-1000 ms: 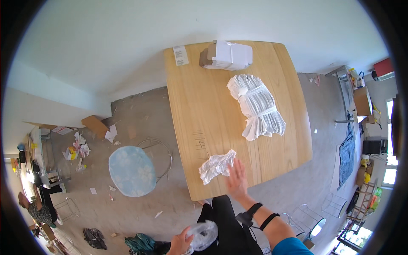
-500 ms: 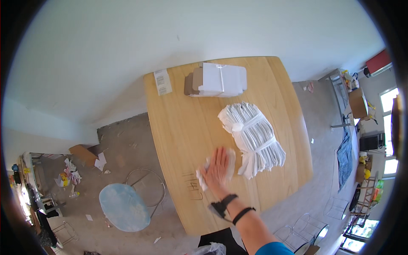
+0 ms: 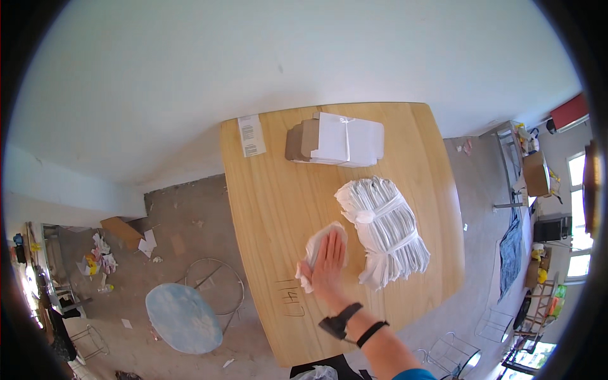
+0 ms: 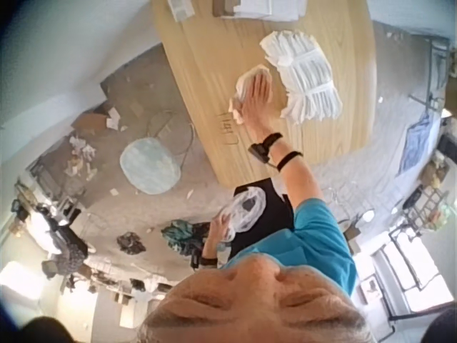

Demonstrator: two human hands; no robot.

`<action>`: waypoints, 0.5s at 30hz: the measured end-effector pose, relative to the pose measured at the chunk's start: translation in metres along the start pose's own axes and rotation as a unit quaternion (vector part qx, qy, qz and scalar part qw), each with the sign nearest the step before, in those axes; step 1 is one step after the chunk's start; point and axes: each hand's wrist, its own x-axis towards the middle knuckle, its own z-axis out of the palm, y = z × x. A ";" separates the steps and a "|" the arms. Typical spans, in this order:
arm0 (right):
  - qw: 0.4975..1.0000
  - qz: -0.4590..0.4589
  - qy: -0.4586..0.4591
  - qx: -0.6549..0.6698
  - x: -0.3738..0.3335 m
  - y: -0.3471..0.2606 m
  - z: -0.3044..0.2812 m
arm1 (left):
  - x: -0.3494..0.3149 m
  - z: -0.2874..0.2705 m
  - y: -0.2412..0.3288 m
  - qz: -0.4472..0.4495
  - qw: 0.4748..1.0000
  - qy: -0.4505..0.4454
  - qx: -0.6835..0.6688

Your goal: Cleaning a wooden table top using a cloth and placing objects on it.

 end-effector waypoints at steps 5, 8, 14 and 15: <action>0.998 -0.028 0.030 -0.055 0.138 0.011 -0.021 | 0.018 0.004 0.005 0.027 0.999 0.026 -0.015; 0.991 -0.115 0.018 -0.062 0.138 0.001 -0.004 | 0.012 0.001 0.015 -0.039 0.998 0.036 -0.035; 0.989 -0.138 -0.041 0.010 0.073 0.017 -0.011 | 0.014 -0.011 0.043 -0.039 0.999 0.030 -0.023; 0.989 -0.142 -0.043 0.015 0.088 0.013 0.002 | 0.014 -0.014 0.045 -0.039 0.999 0.026 -0.023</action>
